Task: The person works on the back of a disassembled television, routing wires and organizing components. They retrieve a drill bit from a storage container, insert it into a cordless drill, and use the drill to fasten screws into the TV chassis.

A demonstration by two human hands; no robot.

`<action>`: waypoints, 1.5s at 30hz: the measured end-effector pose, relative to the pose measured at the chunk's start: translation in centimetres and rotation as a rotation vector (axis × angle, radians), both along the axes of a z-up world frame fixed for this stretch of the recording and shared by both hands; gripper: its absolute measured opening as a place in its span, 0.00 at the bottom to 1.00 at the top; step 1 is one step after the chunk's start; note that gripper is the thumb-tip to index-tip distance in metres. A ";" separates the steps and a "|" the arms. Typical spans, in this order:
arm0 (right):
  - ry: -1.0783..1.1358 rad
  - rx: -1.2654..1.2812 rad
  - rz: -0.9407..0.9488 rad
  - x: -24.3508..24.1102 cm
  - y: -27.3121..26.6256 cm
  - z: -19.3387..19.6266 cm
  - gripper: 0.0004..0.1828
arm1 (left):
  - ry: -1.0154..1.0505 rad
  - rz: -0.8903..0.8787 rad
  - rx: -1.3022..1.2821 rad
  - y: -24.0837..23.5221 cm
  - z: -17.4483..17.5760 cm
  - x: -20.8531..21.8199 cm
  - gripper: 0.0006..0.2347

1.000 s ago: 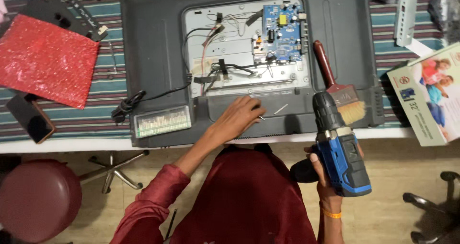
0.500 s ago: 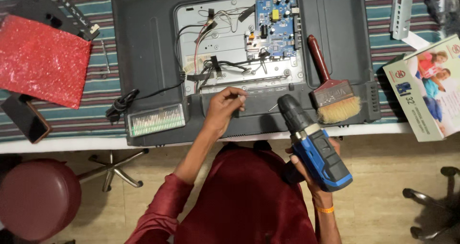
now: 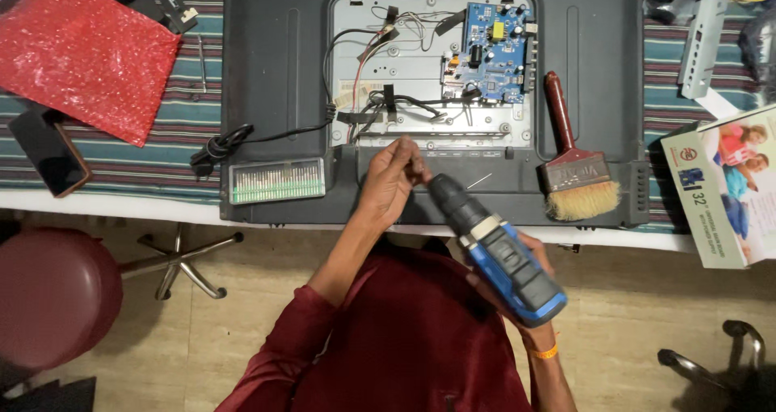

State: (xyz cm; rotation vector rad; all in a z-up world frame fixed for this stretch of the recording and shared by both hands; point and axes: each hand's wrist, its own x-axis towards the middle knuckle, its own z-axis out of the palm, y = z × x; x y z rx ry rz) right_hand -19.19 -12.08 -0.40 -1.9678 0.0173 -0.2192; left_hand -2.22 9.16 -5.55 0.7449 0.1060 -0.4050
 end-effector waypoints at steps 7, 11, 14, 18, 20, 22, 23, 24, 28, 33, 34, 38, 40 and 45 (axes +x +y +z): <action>-0.027 -0.093 0.068 -0.8 1.2 0.5 0.41 | -0.642 0.047 1.209 1.4 0.2 1.3 0.10; -0.051 -0.106 0.005 -1.2 0.5 0.3 0.41 | -0.796 -0.190 1.574 0.6 1.9 1.9 0.18; -0.096 -0.090 -0.108 -2.0 -0.6 0.2 0.43 | -0.965 -0.102 1.666 -1.6 2.9 1.9 0.19; 0.041 0.159 -0.251 -3.5 -1.8 0.3 0.38 | -0.997 -0.251 1.463 -6.8 2.2 1.4 0.17; 0.013 0.222 -0.269 -4.0 -2.2 0.4 0.38 | -1.022 -0.311 1.410 -8.5 1.3 1.2 0.15; -0.014 0.252 -0.289 -4.3 -2.6 0.6 0.39 | -1.117 -0.234 1.417 -9.5 0.4 1.3 0.12; -0.025 0.251 -0.300 -4.4 -2.7 0.6 0.39 | -1.151 -0.243 1.428 -9.7 0.1 1.5 0.11; -0.036 0.251 -0.311 -4.5 -2.8 0.6 0.39 | -1.185 -0.254 1.439 -9.8 -0.2 1.7 0.11; -0.020 0.264 -0.335 -4.3 -2.9 -0.1 0.37 | -1.278 -0.319 1.525 -9.7 -0.4 1.6 0.07; -0.056 0.150 -0.328 -3.4 -2.0 -0.7 0.38 | -0.419 -0.298 0.686 -8.0 0.6 2.5 0.07; -0.064 0.178 -0.317 -3.1 -1.8 -0.6 0.39 | -0.169 -0.287 0.392 -7.6 0.8 2.8 0.10; -0.105 0.246 -0.249 -1.6 -0.6 0.0 0.38 | 0.012 -0.165 -0.102 -6.4 1.7 3.0 0.10; -0.134 0.151 -0.244 -0.8 0.0 0.4 0.38 | 0.026 -0.108 -0.160 -6.1 2.4 3.0 0.09; -0.171 -0.128 -0.261 0.8 0.7 1.1 0.41 | -0.076 -0.077 -0.080 -4.8 4.4 3.0 0.10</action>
